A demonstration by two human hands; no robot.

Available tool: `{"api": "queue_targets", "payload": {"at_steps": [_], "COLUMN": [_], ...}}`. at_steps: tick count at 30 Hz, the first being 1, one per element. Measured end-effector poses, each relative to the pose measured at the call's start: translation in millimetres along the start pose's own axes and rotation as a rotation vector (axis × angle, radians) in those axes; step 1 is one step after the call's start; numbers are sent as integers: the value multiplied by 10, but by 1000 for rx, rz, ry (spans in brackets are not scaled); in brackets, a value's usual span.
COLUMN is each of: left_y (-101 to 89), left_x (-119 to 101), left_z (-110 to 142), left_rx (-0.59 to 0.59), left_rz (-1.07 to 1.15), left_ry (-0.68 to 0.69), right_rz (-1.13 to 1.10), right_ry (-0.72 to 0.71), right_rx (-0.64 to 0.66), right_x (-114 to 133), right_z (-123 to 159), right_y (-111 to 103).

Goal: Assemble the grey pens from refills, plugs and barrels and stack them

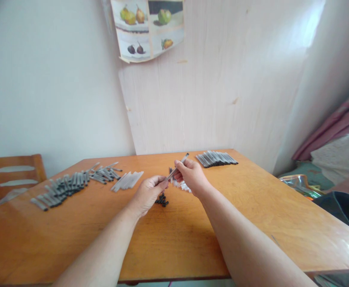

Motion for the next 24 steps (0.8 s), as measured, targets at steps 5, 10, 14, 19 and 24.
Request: {"api": "queue_targets", "payload": {"at_steps": [5,10,14,19,24], "left_y": [-12,-25,-24,-30,-43], "left_x": [23,22,4,2,4], "left_z": [-2,4,16,20,6], "left_rx": [-4,-23,-19,-30,-34], "left_rz": [13,0,-1,-4,-20], "left_ry": [-7,-4,7,4,21], "right_rz": [-19,-22,-25,-23,-59], "right_ry": [-1,-7,-25,-9,36], "right_rx": [15,19,31,28,42], "right_x": [-23,-46,-53,-59,-113], "right_z": [6,12,19,35,9], "right_y": [19,30,41,56,56]}}
Point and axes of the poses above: each hand's wrist, its own z-axis away from the middle knuckle, its own y-axis out of the palm, x = y × z, the point moved 4 cm from there along -z, towards the middle knuckle, and after that the axes turned 9 degrees about -x, right-handed, at the moved point
